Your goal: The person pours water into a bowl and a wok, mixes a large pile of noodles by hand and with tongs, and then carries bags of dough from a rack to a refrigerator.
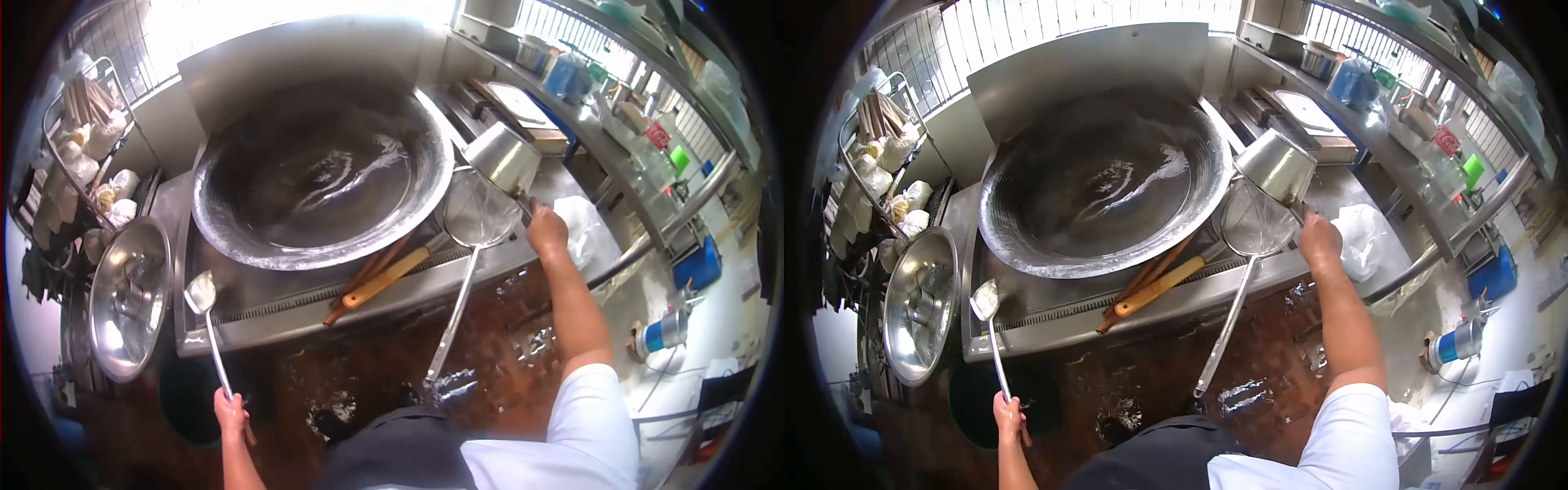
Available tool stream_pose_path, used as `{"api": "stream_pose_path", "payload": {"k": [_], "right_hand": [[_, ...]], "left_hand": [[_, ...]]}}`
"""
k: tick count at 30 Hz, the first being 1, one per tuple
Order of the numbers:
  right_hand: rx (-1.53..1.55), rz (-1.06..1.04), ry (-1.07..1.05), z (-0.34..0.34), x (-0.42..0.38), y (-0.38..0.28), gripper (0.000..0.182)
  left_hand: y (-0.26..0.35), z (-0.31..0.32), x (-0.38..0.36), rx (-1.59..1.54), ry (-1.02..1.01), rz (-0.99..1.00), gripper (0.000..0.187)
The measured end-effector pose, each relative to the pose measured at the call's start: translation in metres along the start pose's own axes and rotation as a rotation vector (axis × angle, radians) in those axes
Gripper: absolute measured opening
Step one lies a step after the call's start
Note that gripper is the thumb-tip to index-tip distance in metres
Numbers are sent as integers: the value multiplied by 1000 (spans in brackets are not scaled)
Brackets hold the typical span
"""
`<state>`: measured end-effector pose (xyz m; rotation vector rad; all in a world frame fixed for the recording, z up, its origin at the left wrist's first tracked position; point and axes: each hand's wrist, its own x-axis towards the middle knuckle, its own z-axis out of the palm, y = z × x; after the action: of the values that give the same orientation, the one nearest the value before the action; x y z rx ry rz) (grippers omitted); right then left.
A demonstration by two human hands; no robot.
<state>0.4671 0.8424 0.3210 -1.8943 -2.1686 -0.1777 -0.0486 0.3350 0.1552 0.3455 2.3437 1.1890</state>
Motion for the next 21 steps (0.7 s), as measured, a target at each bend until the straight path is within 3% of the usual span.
{"api": "stream_pose_path", "payload": {"k": [1,4,7,9,10,12,16,21], "right_hand": [[38,-18,93,8,5,13,41],[105,-31,135,6,-7,16,41],[259,3,148,19,-30,20,44],[411,-38,233,47,-43,32,49],[417,-48,235,51,-52,33,49],[536,-9,243,52,-72,31,49],[714,25,342,48,-104,41,47],[871,158,214,22,-135,63,45]], "left_hand": [[-11,3,-19,12,47,69,33],[-31,9,-75,48,173,221,41],[-17,14,-107,86,190,253,44],[-15,21,-110,206,120,451,44],[67,38,-145,64,-40,195,44],[101,71,-138,50,-183,525,43],[182,159,-127,210,-522,690,42],[231,294,-97,321,-789,729,40]]}}
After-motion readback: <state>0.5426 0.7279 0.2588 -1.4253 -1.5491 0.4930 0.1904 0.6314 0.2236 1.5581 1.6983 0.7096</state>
